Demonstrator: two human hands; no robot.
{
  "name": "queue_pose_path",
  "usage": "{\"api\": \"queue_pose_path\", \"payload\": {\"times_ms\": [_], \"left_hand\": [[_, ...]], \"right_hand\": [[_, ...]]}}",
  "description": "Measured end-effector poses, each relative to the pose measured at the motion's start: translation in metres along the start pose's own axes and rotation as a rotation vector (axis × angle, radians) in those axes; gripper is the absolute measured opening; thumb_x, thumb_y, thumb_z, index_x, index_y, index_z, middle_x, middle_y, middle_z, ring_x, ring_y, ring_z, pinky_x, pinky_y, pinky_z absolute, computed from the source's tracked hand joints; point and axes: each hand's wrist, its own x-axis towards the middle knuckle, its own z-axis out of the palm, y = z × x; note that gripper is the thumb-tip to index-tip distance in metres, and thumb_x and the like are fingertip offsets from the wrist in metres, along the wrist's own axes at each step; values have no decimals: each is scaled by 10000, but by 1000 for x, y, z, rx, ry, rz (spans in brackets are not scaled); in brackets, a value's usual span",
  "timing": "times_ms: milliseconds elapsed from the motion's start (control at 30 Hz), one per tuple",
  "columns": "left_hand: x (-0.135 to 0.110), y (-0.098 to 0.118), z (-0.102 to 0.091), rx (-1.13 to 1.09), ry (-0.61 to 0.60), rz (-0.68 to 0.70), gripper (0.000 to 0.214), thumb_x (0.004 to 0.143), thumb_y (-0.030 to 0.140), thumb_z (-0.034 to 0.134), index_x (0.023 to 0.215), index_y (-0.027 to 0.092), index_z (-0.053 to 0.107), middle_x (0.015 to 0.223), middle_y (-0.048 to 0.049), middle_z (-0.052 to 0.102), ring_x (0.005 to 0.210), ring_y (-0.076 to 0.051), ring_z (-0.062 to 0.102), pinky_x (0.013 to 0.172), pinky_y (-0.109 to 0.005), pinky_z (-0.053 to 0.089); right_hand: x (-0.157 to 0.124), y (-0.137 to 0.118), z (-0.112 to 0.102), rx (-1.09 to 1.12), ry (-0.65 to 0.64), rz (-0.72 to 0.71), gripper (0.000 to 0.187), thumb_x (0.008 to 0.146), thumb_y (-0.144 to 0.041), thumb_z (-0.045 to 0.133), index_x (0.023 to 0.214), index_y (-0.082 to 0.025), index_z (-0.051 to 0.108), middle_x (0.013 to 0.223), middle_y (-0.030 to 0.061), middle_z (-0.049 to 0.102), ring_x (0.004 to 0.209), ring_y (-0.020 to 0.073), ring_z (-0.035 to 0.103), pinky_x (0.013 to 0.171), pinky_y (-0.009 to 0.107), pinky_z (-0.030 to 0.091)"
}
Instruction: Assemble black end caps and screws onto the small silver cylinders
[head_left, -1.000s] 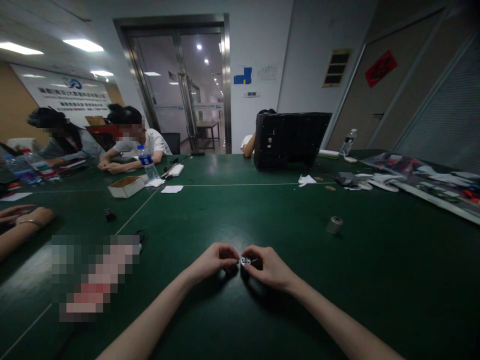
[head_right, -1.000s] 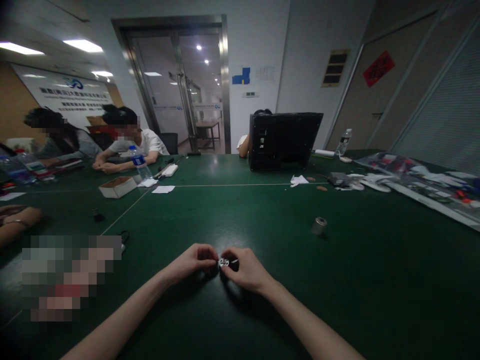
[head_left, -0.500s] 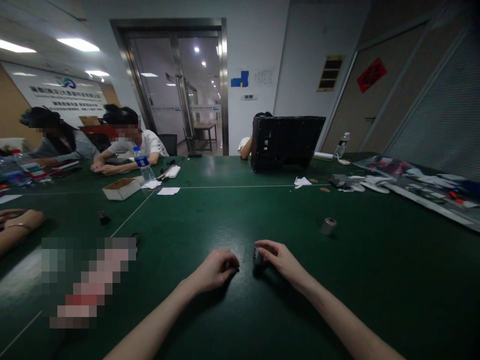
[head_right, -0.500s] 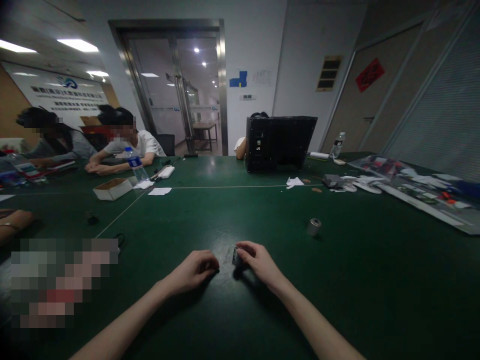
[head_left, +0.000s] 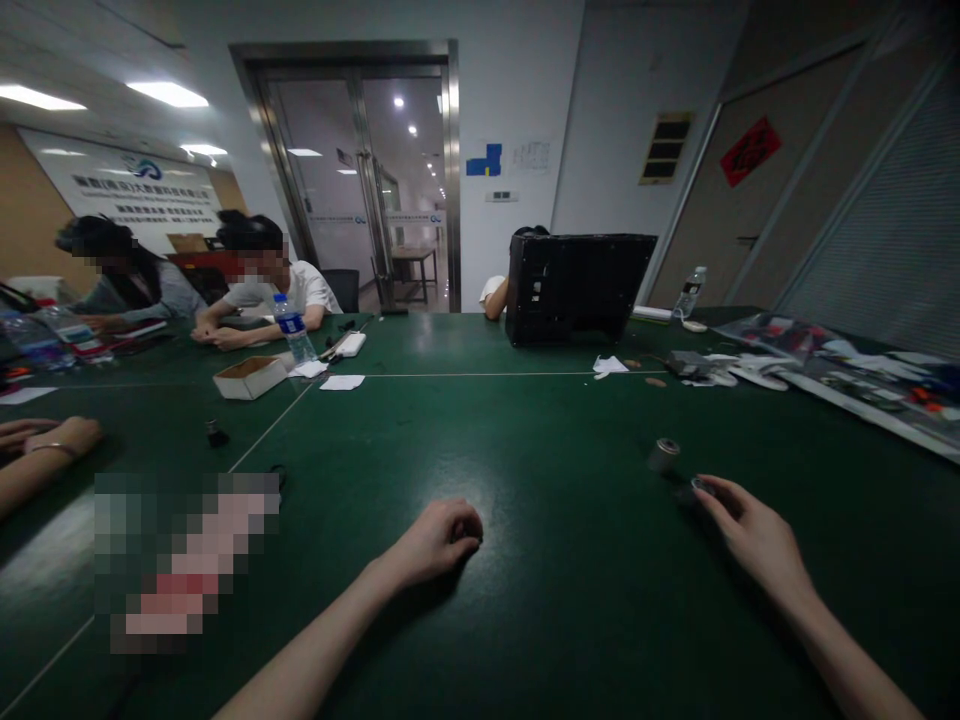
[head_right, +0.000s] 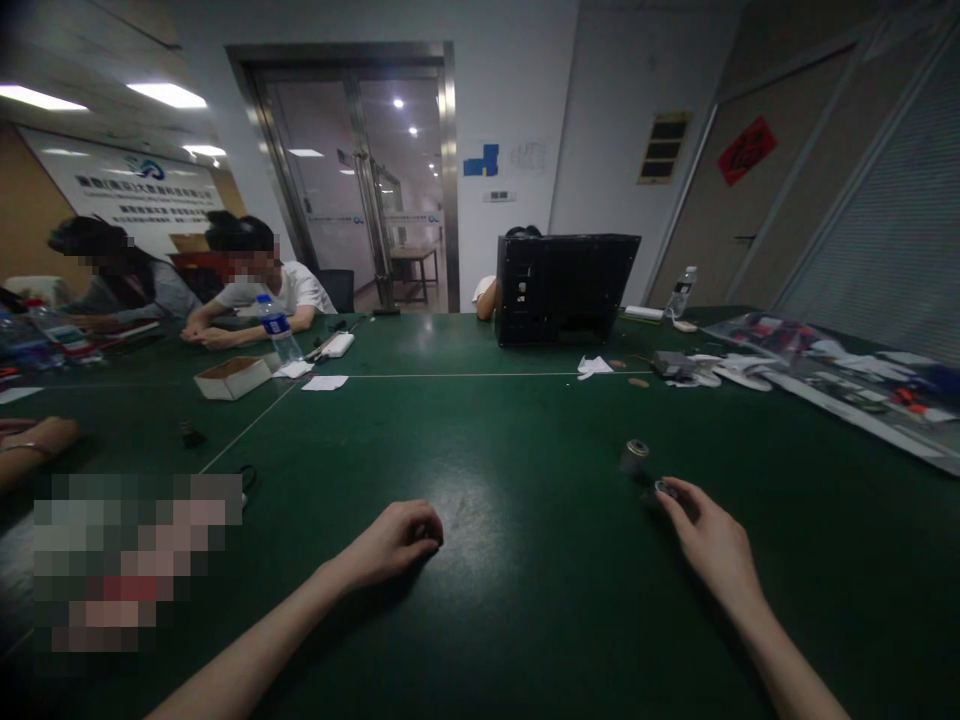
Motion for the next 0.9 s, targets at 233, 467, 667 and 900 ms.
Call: {"api": "queue_pose_path", "payload": {"times_ms": [233,467,667,900], "left_hand": [[-1,1,-2,0,-12,-7,137,816,186,568,907,164,668,902,-43,628,775,-159,560,698,-255,437],[-1,-1,0,-5,-3,-7,130,818,195,574,911,161,659,899,-40,622,777,-158,554,697,-252,432],[1,-6,2,-23,7,12,124,819,198,581,911,160,655,888,-34,622,760,-149,553,676,-238,430],[2,-2,-1,-26,-19,-23,119,818,209,594,888,144,664,852,-36,626,746,-146,551,666,-232,420]], "right_hand": [[0,24,2,131,-188,171,703,704,-593,485,1252,-153,520,1014,188,629,679,298,624,510,428,514],[1,21,4,78,-170,102,739,702,-609,513,1286,-159,468,1181,196,574,984,359,597,684,451,533],[-4,-7,-6,-46,-20,29,837,741,-646,466,1380,-124,323,1333,230,433,1140,391,495,835,524,483],[-32,-87,-1,-57,96,-312,677,790,-555,486,1334,-168,377,1334,175,419,1116,367,502,799,511,507]]}}
